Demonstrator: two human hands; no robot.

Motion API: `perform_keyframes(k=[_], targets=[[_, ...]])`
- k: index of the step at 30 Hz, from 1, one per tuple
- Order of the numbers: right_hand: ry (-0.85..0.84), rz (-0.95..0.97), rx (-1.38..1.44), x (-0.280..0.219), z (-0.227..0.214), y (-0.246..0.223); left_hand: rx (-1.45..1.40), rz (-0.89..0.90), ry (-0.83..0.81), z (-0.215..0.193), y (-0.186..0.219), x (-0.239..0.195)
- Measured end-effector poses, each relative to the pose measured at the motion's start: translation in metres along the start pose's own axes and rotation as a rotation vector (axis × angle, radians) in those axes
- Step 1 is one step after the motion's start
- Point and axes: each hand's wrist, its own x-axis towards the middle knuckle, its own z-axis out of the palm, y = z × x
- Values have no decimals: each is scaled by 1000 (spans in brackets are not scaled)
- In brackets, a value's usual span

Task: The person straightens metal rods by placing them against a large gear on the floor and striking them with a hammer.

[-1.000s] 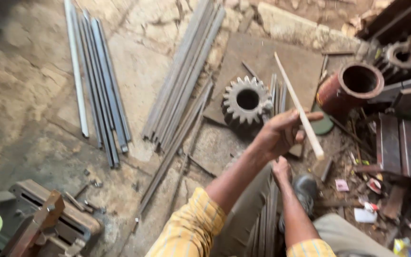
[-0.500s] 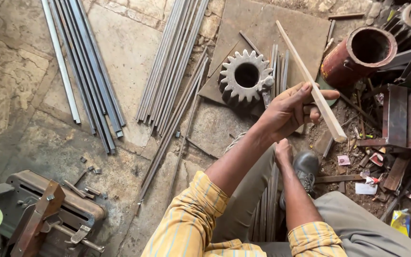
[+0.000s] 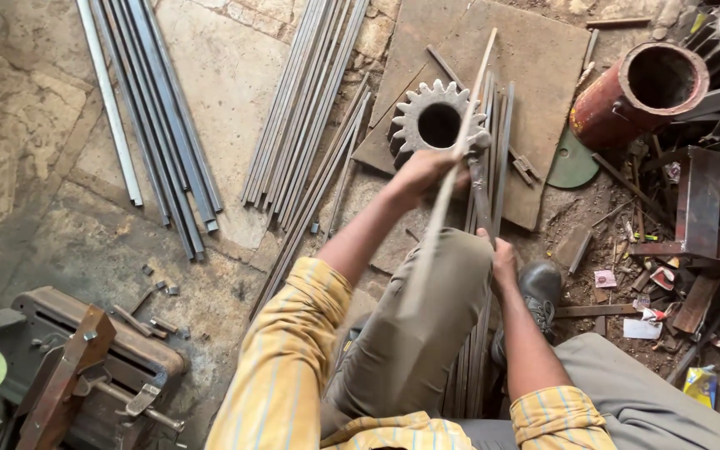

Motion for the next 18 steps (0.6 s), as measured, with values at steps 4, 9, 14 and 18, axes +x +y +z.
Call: perform_keyframes(k=[4, 9, 14, 18], targets=[[26, 80, 138, 14, 7, 25, 694, -74, 282, -77, -93, -12], [114, 19, 191, 26, -1, 8, 1186, 82, 566, -118, -166, -90], [162, -299, 354, 16, -37, -52, 1461, 51, 665, -125, -187, -178], [243, -516, 304, 37, -40, -64, 1640, 212, 741, -127, -192, -226]])
